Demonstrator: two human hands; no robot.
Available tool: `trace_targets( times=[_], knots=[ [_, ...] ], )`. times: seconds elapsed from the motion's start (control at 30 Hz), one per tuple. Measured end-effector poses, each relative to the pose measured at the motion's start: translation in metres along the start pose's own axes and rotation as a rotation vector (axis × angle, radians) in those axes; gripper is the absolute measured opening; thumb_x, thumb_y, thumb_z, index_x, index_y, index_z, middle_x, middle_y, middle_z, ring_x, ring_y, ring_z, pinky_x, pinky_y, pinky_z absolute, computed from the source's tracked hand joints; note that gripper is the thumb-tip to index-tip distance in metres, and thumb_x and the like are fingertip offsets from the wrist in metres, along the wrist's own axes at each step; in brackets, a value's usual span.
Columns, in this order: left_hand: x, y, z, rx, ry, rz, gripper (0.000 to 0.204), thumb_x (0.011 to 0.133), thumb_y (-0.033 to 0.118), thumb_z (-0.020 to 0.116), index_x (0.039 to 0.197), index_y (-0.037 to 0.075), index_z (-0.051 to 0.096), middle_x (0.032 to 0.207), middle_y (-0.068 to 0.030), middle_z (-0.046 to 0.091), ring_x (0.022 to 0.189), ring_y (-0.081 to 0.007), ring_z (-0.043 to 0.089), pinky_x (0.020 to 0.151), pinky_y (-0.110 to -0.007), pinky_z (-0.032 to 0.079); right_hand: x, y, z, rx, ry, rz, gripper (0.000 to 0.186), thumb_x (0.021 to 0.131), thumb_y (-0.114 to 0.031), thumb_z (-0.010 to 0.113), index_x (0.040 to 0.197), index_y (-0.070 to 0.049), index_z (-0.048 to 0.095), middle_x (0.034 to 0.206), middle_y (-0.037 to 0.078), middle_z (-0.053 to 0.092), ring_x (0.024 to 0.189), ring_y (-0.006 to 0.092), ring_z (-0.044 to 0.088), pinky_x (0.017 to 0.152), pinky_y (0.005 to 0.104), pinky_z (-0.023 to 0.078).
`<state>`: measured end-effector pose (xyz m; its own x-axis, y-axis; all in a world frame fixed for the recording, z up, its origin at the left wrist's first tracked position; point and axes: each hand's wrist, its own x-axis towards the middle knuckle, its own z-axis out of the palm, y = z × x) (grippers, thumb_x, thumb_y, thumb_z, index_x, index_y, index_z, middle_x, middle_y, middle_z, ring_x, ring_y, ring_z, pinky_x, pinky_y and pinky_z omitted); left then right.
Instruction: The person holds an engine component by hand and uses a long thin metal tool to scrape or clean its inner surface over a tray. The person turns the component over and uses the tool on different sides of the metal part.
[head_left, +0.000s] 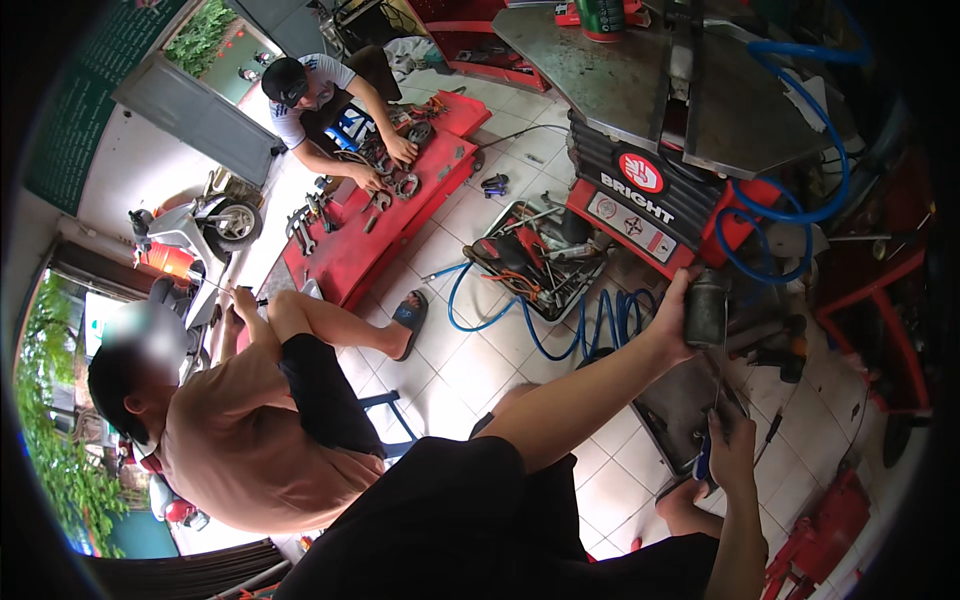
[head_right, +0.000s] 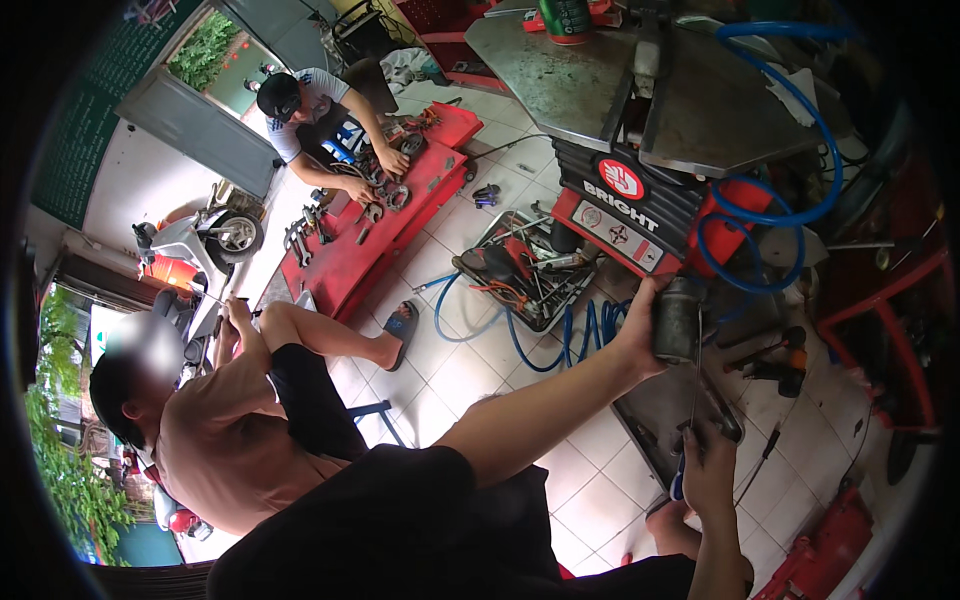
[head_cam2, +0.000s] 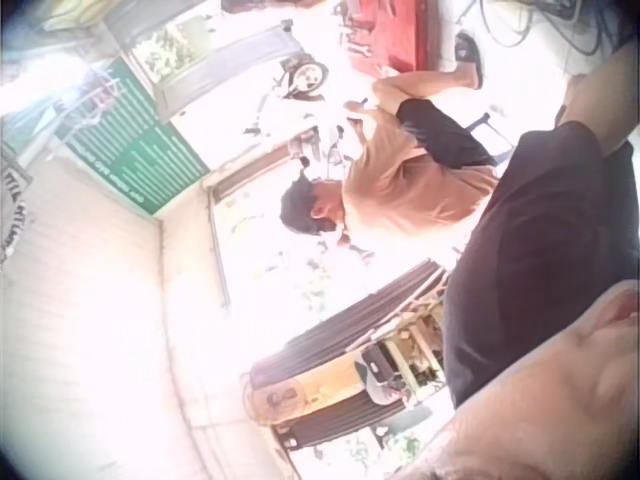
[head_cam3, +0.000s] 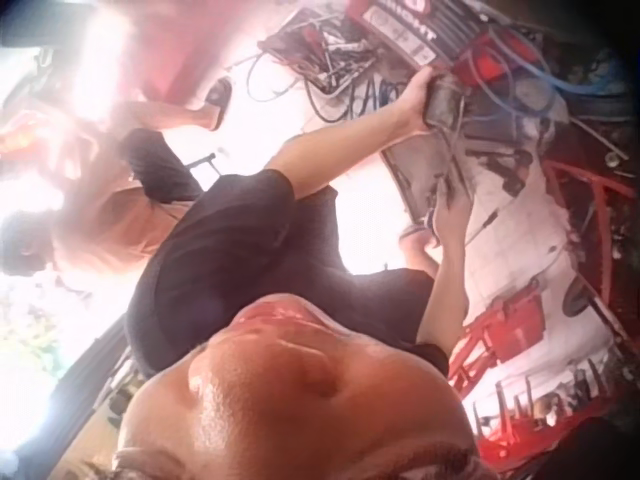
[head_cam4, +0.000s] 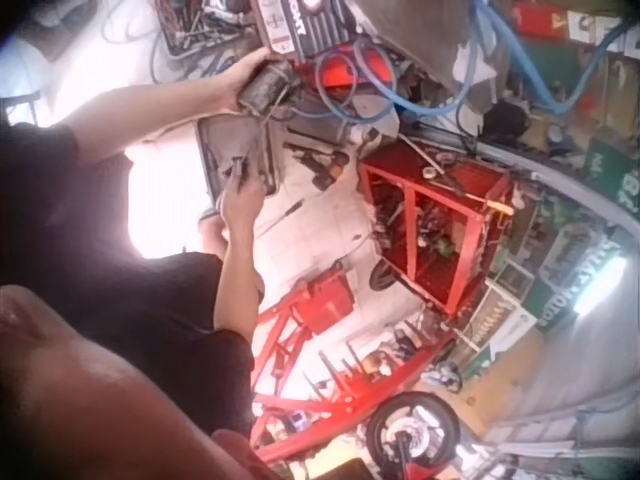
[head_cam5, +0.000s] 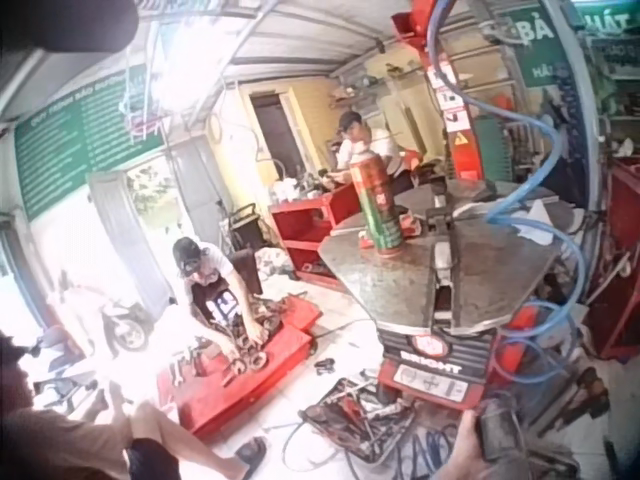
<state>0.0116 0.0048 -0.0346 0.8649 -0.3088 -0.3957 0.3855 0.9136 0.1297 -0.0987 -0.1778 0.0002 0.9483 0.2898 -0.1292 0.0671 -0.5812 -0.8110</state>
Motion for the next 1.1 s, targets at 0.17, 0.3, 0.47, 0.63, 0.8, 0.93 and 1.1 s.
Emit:
trace_targets(
  times=[0.17, 0.3, 0.47, 0.63, 0.8, 0.93, 1.1],
  knots=[
    [-0.004, 0.014, 0.003, 0.078, 0.073, 0.154, 0.062, 0.083, 0.067, 0.054, 0.113, 0.012, 0.059, 0.100, -0.0101, 0.066, 0.087, -0.0256, 0.066, 0.076, -0.044, 0.056, 0.002, -0.002, -0.002, 0.086, 0.089, -0.034, 0.022, 0.090, -0.016, 0.058, 0.099, 0.003, 0.065, 0.085, 0.022, 0.066, 0.079, 0.0363, 0.065, 0.072, 0.0395, 0.050],
    [0.004, 0.028, -0.008, -0.056, 0.071, 0.237, 0.053, 0.087, 0.046, 0.045, 0.117, 0.003, 0.056, 0.107, -0.0191, 0.064, 0.099, -0.0328, 0.065, 0.089, -0.045, 0.055, 0.007, -0.002, 0.004, 0.019, 0.115, -0.149, 0.022, 0.089, -0.012, 0.061, 0.104, 0.003, 0.065, 0.084, 0.024, 0.066, 0.076, 0.0380, 0.066, 0.070, 0.0377, 0.051],
    [0.009, 0.017, 0.007, -0.044, 0.053, 0.225, 0.053, 0.086, 0.042, 0.046, 0.117, 0.001, 0.054, 0.107, -0.0196, 0.063, 0.097, -0.0348, 0.065, 0.087, -0.045, 0.055, -0.002, 0.010, -0.006, 0.111, 0.090, -0.093, 0.021, 0.090, -0.010, 0.059, 0.105, 0.004, 0.064, 0.079, 0.022, 0.064, 0.071, 0.0357, 0.065, 0.067, 0.0370, 0.050],
    [0.003, 0.021, 0.006, -0.011, 0.080, 0.214, 0.053, 0.085, 0.043, 0.047, 0.117, 0.001, 0.055, 0.109, -0.0192, 0.063, 0.096, -0.0336, 0.065, 0.087, -0.044, 0.055, -0.004, 0.004, 0.001, 0.122, 0.110, -0.078, 0.021, 0.089, -0.008, 0.058, 0.106, 0.004, 0.064, 0.078, 0.022, 0.064, 0.070, 0.0349, 0.064, 0.065, 0.0369, 0.049],
    [0.002, 0.023, 0.002, 0.031, 0.082, 0.187, 0.056, 0.085, 0.047, 0.046, 0.116, 0.003, 0.058, 0.106, -0.0175, 0.065, 0.095, -0.0322, 0.065, 0.082, -0.041, 0.056, -0.003, -0.003, 0.003, 0.106, 0.114, -0.060, 0.021, 0.090, -0.007, 0.057, 0.106, 0.004, 0.064, 0.077, 0.022, 0.063, 0.070, 0.0354, 0.065, 0.066, 0.0367, 0.049],
    [-0.001, 0.022, 0.006, 0.121, 0.024, 0.174, 0.057, 0.085, 0.050, 0.044, 0.116, 0.004, 0.059, 0.105, -0.0153, 0.066, 0.093, -0.0304, 0.065, 0.071, -0.037, 0.055, -0.003, 0.001, 0.005, 0.141, 0.161, -0.103, 0.020, 0.090, -0.007, 0.058, 0.105, 0.003, 0.064, 0.076, 0.022, 0.063, 0.069, 0.0358, 0.065, 0.065, 0.0369, 0.049],
    [0.000, 0.019, 0.006, 0.129, -0.002, 0.158, 0.057, 0.085, 0.049, 0.044, 0.117, 0.004, 0.059, 0.106, -0.0151, 0.066, 0.092, -0.0311, 0.065, 0.069, -0.037, 0.055, -0.004, -0.001, 0.000, 0.119, 0.135, -0.082, 0.020, 0.091, -0.010, 0.058, 0.105, 0.003, 0.064, 0.077, 0.023, 0.063, 0.071, 0.0357, 0.065, 0.064, 0.0368, 0.049]
  ],
)
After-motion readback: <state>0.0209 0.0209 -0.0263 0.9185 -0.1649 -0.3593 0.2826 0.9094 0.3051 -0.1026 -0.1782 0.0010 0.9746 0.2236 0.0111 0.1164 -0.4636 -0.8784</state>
